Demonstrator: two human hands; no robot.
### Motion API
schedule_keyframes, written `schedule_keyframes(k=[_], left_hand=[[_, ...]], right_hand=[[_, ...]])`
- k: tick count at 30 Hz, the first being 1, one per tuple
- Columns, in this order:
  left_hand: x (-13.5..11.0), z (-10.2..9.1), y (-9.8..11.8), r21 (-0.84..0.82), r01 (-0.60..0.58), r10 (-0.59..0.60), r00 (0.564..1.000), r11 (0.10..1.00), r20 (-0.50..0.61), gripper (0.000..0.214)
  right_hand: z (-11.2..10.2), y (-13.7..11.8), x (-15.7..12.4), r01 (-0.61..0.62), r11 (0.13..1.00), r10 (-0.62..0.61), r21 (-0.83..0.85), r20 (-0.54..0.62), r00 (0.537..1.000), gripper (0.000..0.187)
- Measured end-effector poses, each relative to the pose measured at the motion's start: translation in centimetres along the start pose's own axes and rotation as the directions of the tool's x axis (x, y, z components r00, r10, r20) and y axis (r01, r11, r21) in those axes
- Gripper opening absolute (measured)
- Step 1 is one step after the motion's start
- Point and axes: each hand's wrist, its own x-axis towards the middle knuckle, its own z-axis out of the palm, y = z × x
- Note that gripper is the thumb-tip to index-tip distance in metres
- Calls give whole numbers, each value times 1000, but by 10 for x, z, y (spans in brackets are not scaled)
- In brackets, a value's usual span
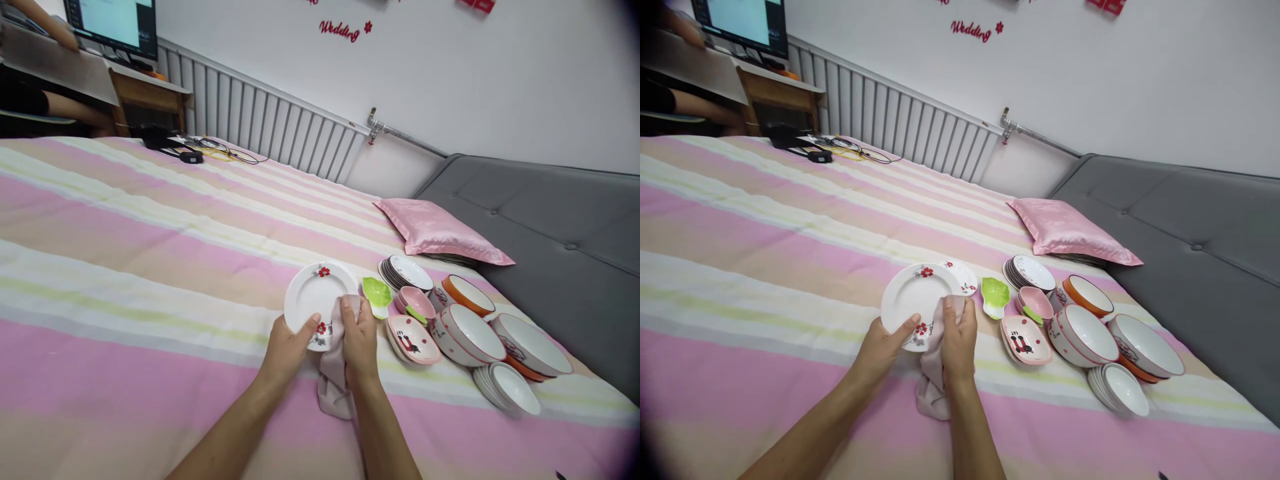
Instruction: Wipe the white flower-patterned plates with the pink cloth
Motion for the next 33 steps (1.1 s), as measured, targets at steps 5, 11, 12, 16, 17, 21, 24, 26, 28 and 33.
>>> schedule_keyframes(k=[5,11,12,16,17,21,24,26,28,33], left_hand=[[4,-2,-4,-99,-51,48,998,994,-28,42],[7,-1,-8,-147,-94,85,994,985,-69,45],[7,-1,-9,-147,-97,87,994,984,-73,44],[6,-1,-10,-126,-128,116,989,984,-94,39],[6,-1,-11,-116,-134,122,987,984,-103,38],[4,1,-11,-100,-167,152,978,981,-139,35],[3,2,-9,-120,-172,156,979,978,-134,35],[3,2,-9,-135,-168,151,981,977,-123,36],[3,1,-9,-148,-160,143,983,976,-117,37],[3,0,-8,-197,-125,114,991,973,-63,41]], right_hand=[[1,-2,-1,-58,998,59,36,-11,998,33],[1,-2,-1,-75,996,76,-47,10,997,34],[1,-2,-2,-62,995,63,-82,13,998,32],[3,-3,-6,-42,978,44,-204,6,999,28],[4,-5,-7,-46,973,45,-224,-8,999,28],[7,-9,-9,-53,969,38,-241,-67,997,30],[6,-9,-8,-76,958,54,-278,-84,995,32],[4,-8,-8,-75,952,63,-297,-51,997,32],[4,-6,-8,-41,964,42,-263,-2,999,33],[7,-8,-11,12,986,-12,-169,4,1000,34]])
